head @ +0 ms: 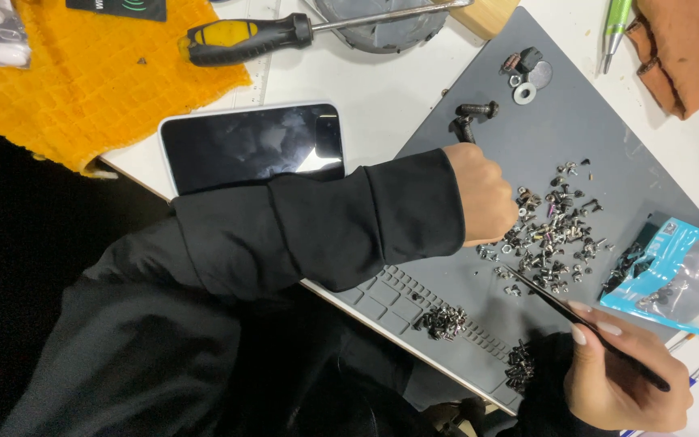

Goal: The person uses tweezers to pick up small screws and nuts from a mixed pile on a gray mat and places them into separate piles. The person repeatedly picks and places individual fasteners, gradually organizing them into distinct groups.

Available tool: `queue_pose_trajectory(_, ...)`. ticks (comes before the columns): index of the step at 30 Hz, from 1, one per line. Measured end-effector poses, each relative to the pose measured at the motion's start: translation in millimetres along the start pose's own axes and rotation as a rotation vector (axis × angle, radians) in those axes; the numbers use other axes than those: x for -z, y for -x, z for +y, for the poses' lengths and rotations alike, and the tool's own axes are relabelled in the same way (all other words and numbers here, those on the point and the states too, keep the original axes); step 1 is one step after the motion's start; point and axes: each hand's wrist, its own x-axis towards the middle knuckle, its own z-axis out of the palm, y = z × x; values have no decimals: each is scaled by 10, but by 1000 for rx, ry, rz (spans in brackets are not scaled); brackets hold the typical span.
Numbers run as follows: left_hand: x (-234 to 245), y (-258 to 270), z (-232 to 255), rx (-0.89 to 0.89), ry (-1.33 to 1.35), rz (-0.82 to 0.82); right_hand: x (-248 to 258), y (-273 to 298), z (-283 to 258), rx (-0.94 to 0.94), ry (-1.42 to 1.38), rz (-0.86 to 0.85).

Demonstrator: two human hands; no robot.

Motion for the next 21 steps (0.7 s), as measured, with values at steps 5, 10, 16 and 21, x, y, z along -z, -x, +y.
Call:
queue_pose_trajectory(5,114,89,0,-17,10,-108,89,-8,-164,-73,95,-89)
queue_pose_trajectory(10,11,59,10,1,48,-153,-10,-14,-107,-58,80,-88)
queue_pose_trajectory(16,16,50,6,-5,47,-141,-77,28,79,28,-31,42)
queue_pose_trajectory(21,-40,7,9,15,65,-178,-95,5,-44,-37,44,24)
